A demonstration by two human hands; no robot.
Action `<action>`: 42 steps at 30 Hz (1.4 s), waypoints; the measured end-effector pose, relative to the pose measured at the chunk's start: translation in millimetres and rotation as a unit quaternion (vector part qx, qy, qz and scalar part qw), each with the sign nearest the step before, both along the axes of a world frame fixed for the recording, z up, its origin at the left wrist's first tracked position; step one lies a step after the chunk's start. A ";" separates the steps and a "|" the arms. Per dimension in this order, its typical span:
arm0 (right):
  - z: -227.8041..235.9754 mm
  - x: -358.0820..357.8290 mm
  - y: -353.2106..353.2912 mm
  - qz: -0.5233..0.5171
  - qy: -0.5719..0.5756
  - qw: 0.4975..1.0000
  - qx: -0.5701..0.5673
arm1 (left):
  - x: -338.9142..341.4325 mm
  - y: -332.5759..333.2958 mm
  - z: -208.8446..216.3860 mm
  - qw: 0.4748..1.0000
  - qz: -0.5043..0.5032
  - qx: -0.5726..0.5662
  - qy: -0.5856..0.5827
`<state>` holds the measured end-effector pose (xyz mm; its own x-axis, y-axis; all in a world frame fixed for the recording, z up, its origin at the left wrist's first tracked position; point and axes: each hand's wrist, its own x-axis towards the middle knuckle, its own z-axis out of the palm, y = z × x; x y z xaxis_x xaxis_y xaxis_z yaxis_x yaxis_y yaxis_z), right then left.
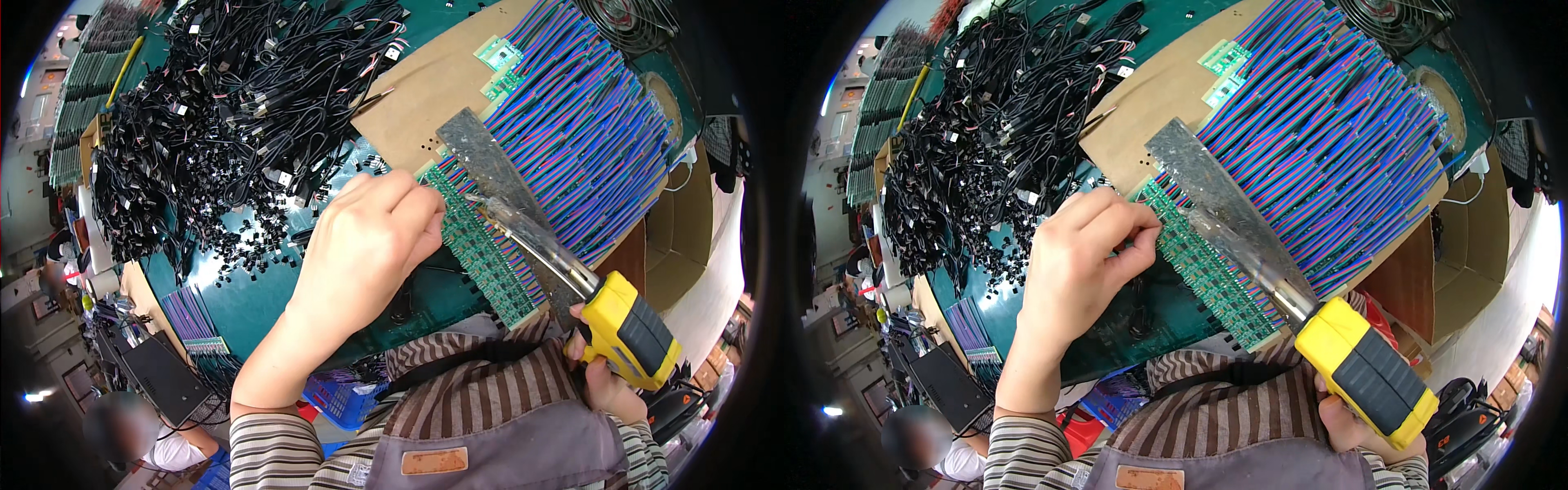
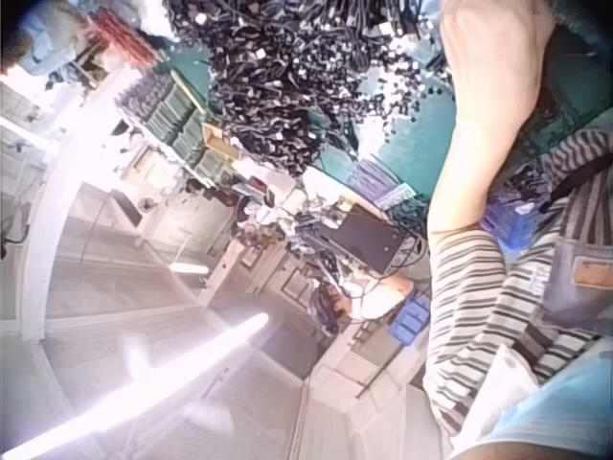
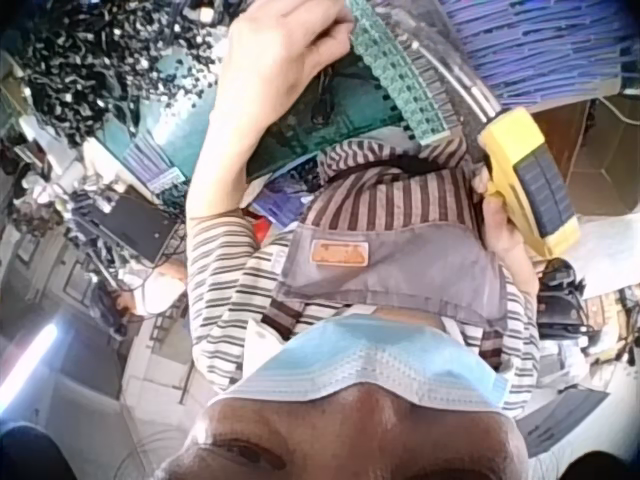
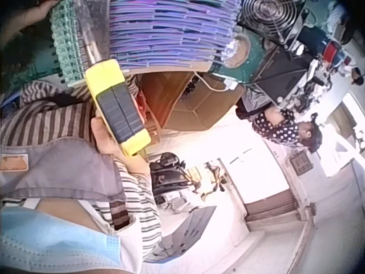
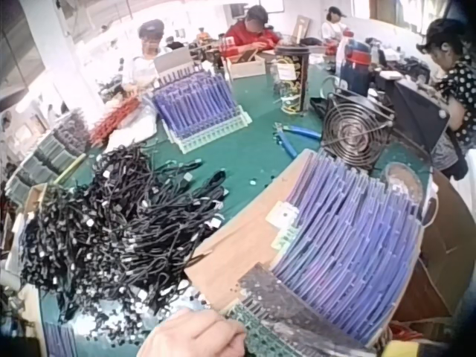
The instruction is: The person solders wires onto a circuit board using a soldering iron, then assembles cable harnesses with electronic components.
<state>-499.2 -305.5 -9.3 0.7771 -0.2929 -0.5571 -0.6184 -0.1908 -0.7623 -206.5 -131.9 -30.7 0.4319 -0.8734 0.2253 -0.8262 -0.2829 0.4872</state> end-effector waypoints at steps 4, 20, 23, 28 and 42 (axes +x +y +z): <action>-5.9 1.4 1.2 -0.017 -0.050 0.998 0.017 | -1.1 -5.0 4.5 0.992 0.042 0.040 0.109; -13.3 0.2 -10.1 -0.011 -0.079 0.996 -0.037 | -5.9 -5.2 -1.1 0.984 0.093 0.025 0.152; -25.7 -8.2 8.4 -0.124 -0.143 0.982 0.015 | -5.7 -4.0 -1.0 0.984 0.091 0.020 0.150; -11.0 16.6 25.5 -0.186 -0.176 0.965 0.059 | -6.4 -4.8 -2.5 0.985 0.089 0.020 0.145; -1.8 15.6 7.1 -0.123 -0.121 0.979 0.109 | -37.5 18.1 24.6 0.998 0.022 0.018 0.056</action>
<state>-483.6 -298.5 -11.1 0.8150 -0.3826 -0.4353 -0.4217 0.1237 -0.8983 -244.0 -113.8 -6.1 0.4905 -0.8597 0.1424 -0.7536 -0.3363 0.5648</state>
